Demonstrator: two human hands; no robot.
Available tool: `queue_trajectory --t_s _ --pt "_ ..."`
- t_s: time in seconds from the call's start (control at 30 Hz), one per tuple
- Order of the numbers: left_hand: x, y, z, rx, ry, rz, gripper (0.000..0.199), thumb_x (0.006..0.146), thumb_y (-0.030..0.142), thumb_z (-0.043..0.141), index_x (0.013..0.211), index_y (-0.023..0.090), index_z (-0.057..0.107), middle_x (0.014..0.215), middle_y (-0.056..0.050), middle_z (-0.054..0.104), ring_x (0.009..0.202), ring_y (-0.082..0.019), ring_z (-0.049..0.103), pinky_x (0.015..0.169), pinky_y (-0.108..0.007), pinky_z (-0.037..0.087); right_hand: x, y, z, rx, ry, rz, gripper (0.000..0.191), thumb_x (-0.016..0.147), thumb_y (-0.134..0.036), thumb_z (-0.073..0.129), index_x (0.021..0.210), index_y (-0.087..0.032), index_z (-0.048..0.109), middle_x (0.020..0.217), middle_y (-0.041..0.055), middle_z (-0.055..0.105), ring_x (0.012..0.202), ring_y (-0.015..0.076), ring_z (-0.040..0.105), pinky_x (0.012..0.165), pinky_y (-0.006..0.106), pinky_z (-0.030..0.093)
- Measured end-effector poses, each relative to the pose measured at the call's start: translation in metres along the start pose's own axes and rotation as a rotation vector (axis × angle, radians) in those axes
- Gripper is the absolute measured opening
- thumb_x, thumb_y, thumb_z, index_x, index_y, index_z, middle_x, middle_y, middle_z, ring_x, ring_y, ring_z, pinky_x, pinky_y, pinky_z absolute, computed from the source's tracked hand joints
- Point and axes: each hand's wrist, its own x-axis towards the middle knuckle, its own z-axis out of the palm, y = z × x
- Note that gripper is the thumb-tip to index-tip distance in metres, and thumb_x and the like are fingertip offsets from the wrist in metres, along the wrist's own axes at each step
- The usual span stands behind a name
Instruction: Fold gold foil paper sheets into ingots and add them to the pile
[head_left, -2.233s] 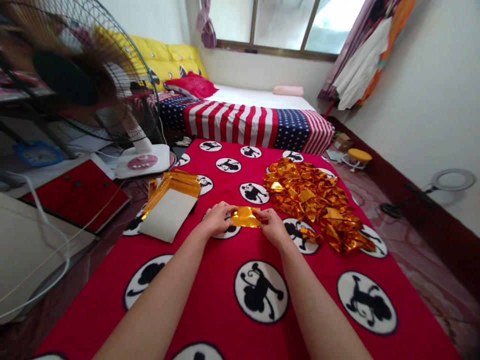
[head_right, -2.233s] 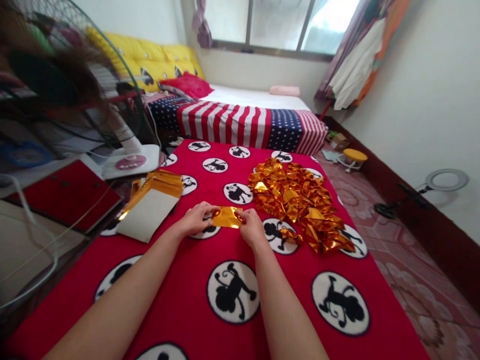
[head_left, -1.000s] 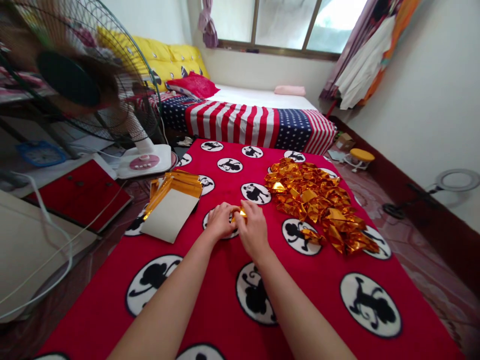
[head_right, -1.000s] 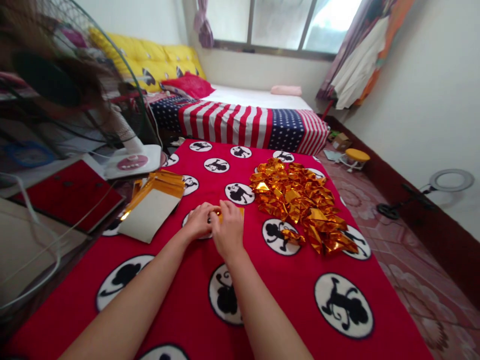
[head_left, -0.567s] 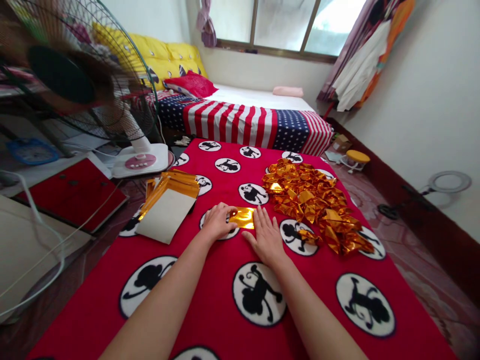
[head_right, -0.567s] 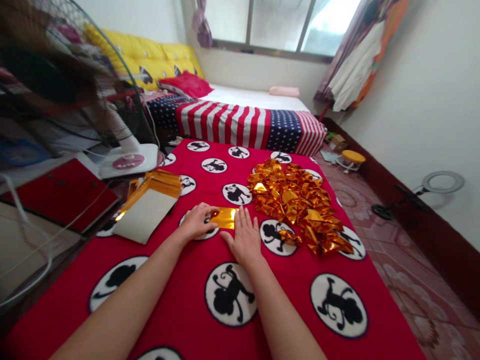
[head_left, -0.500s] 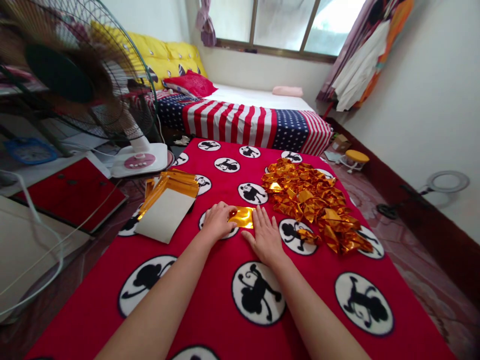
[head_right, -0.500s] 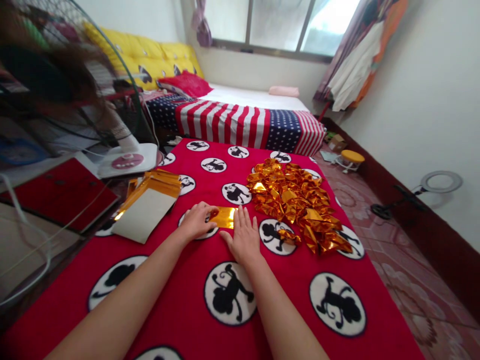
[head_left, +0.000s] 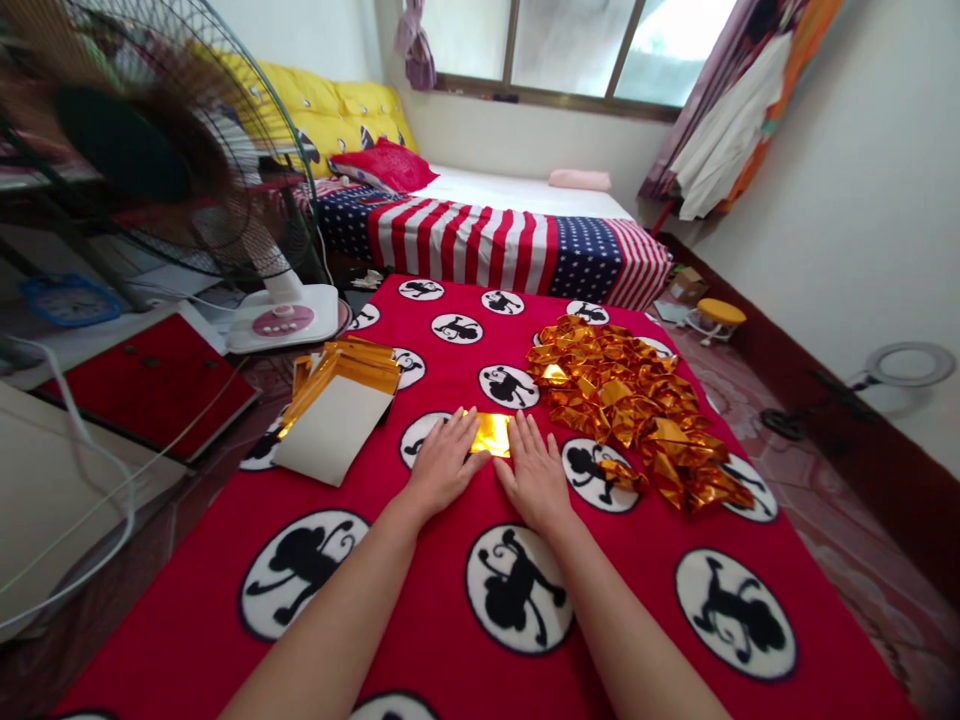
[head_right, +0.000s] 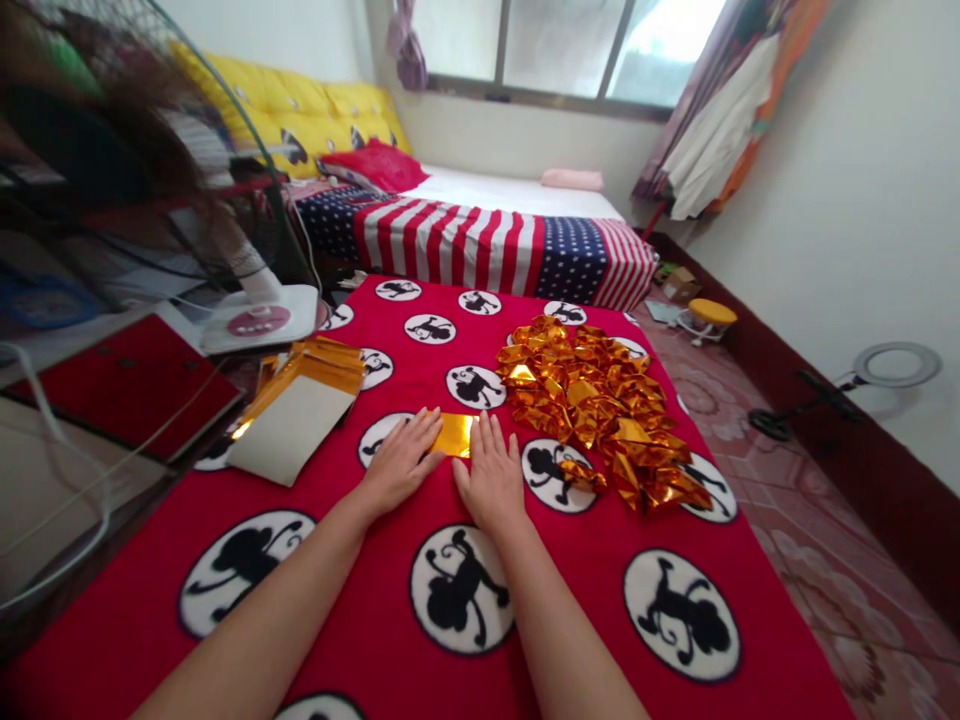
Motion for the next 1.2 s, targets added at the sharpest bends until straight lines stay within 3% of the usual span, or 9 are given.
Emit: queue_trajectory --t_s 0.2,0.4,0.5,0.67,0.8,0.97,1.1,1.2 --pt "-0.002 -0.001 -0.004 -0.052 0.129 0.015 0.050 0.081 0.020 0.057 0.131 0.023 0.059 0.152 -0.005 0.043 0.141 -0.022 0.037 0.120 -0.039 0.025 0.001 0.001 -0.002 0.075 0.028 0.012 0.058 0.092 -0.025 0.040 0.149 -0.014 0.036 0.159 0.0083 0.027 0.147 0.0229 0.024 0.117 0.048 0.019" --pt "0.019 -0.001 -0.003 -0.100 0.254 -0.041 0.032 0.082 0.021 0.060 0.111 0.023 0.071 0.127 -0.005 0.064 0.117 -0.025 0.055 0.103 -0.042 0.043 0.011 0.001 -0.004 0.228 0.124 0.042 0.050 0.086 -0.022 0.048 0.136 -0.017 0.052 0.150 0.0120 0.044 0.139 0.0281 0.039 0.113 0.052 0.029" --pt "0.035 -0.005 -0.005 -0.124 0.280 -0.079 0.029 0.081 0.020 0.061 0.107 0.021 0.073 0.116 -0.007 0.068 0.107 -0.024 0.059 0.098 -0.039 0.046 0.024 0.001 -0.002 0.410 0.239 0.111 0.048 0.080 -0.019 0.050 0.128 -0.018 0.060 0.141 0.0129 0.055 0.130 0.0275 0.050 0.111 0.046 0.036" --pt "0.043 -0.006 -0.005 -0.110 0.272 -0.112 0.045 0.072 0.031 0.074 0.115 0.020 0.069 0.111 -0.009 0.065 0.103 -0.026 0.060 0.094 -0.037 0.048 0.039 0.003 0.013 0.899 0.486 0.181 0.058 0.069 -0.010 0.046 0.125 -0.016 0.060 0.131 0.0124 0.060 0.119 0.0236 0.058 0.105 0.039 0.045" --pt "0.037 -0.006 -0.003 -0.148 0.262 -0.143 0.043 0.071 0.031 0.075 0.112 0.021 0.070 0.099 -0.008 0.069 0.094 -0.026 0.063 0.085 -0.037 0.049 0.037 0.005 0.021 1.161 0.511 0.209 0.051 0.071 -0.011 0.050 0.121 -0.018 0.062 0.121 0.0104 0.065 0.109 0.0231 0.064 0.096 0.039 0.052" --pt "0.037 -0.013 -0.001 -0.478 0.324 -0.202 0.021 0.075 0.030 0.070 0.093 0.019 0.073 0.088 -0.005 0.073 0.078 -0.020 0.065 0.073 -0.030 0.049 0.035 0.002 0.014 1.424 0.481 0.285 0.044 0.075 -0.018 0.061 0.119 -0.019 0.061 0.118 0.0107 0.067 0.101 0.0227 0.066 0.088 0.038 0.055" --pt "0.041 -0.019 0.001 -0.888 0.452 -0.305 0.024 0.074 0.036 0.071 0.088 0.016 0.069 0.079 -0.004 0.071 0.071 -0.017 0.066 0.065 -0.026 0.049 0.036 -0.001 0.009 1.465 0.506 0.302 0.041 0.078 -0.026 0.068 0.117 -0.020 0.060 0.118 0.0108 0.066 0.107 0.0227 0.064 0.095 0.041 0.051" --pt "0.041 -0.019 0.003 -1.100 0.480 -0.345 0.029 0.073 0.038 0.073 0.090 0.016 0.065 0.081 -0.003 0.071 0.071 -0.017 0.067 0.065 -0.025 0.051 0.037 -0.003 0.007 1.426 0.492 0.312 0.040 0.079 -0.030 0.070 0.116 -0.019 0.062 0.117 0.0110 0.067 0.105 0.0229 0.064 0.092 0.039 0.052"
